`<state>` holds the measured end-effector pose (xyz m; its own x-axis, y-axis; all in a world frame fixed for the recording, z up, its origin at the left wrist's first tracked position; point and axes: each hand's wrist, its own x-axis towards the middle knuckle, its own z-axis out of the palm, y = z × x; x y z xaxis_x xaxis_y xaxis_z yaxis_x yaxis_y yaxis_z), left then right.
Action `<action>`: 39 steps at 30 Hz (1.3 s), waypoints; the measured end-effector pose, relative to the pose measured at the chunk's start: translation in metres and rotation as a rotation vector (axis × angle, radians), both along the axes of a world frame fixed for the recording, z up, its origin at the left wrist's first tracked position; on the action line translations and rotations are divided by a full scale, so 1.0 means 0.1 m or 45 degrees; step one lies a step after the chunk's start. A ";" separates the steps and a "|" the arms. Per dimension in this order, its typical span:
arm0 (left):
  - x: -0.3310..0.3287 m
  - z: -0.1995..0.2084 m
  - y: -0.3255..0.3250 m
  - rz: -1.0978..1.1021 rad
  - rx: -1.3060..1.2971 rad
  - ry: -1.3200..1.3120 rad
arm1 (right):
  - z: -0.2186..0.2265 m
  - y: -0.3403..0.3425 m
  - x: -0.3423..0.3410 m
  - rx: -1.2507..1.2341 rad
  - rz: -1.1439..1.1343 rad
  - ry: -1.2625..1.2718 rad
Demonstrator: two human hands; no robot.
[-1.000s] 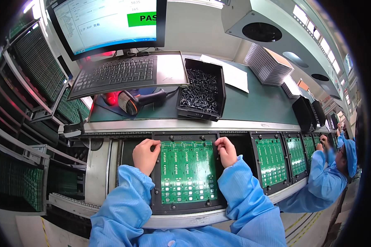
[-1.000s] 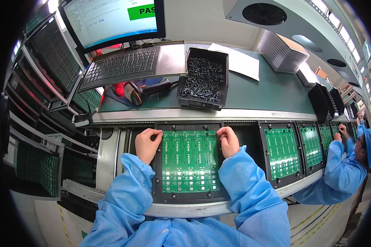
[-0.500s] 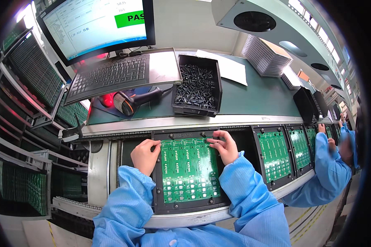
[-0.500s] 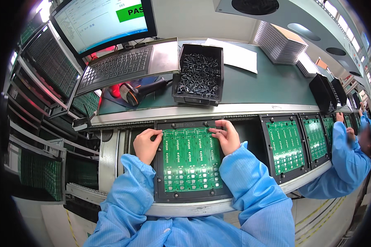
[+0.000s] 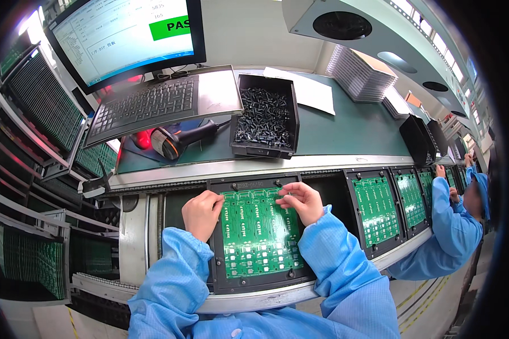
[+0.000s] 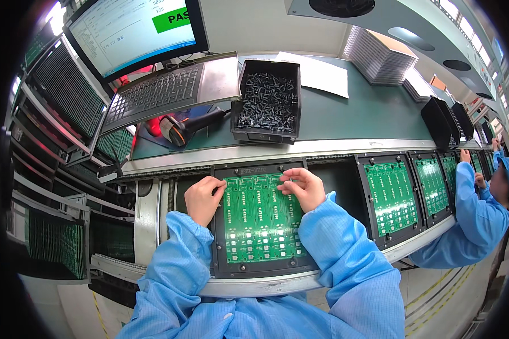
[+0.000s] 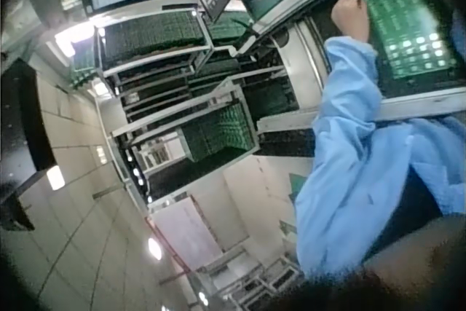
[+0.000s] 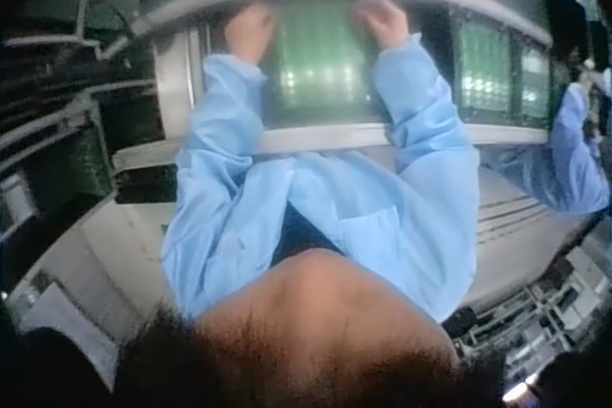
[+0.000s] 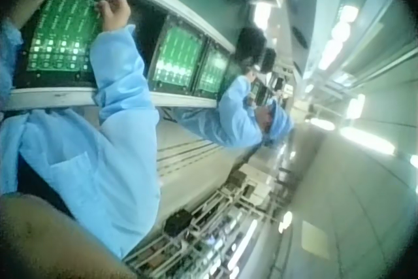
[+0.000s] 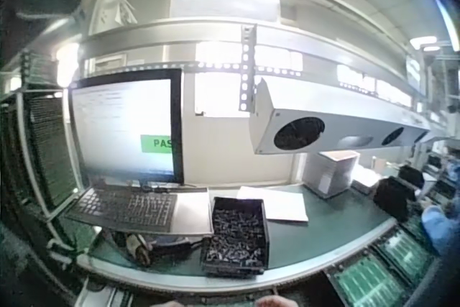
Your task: Scan circuit boards and place small components at an assembly station.
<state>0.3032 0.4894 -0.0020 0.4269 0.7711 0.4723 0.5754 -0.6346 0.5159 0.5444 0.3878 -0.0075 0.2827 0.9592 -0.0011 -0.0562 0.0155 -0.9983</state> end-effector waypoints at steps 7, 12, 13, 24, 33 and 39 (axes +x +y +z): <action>-0.02 0.02 0.03 -0.066 0.006 0.085 | 0.08 -0.03 0.00 -0.057 0.000 -0.011; 0.02 0.00 0.01 -0.053 0.007 0.087 | 0.05 -0.08 0.01 0.131 0.019 -0.520; 0.02 0.00 0.01 -0.051 0.003 0.085 | 0.04 -0.06 0.00 0.127 0.017 -0.522; -0.08 -0.20 0.13 -0.093 -0.506 -0.876 | -0.02 0.17 -0.06 -0.005 -0.123 -0.123; -0.58 -0.33 0.11 -0.188 -1.621 -1.525 | -0.10 0.21 -0.06 -0.061 -0.220 -0.245; -0.43 -0.05 -0.12 -0.208 -1.555 -1.425 | -0.08 0.19 -0.10 0.077 -0.325 -1.011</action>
<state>0.2605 0.4779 -0.0066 0.4235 0.8769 -0.2276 -0.4244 0.4140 0.8053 0.5348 0.4065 -0.0155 0.3865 0.8575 0.3395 0.6762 -0.0132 -0.7366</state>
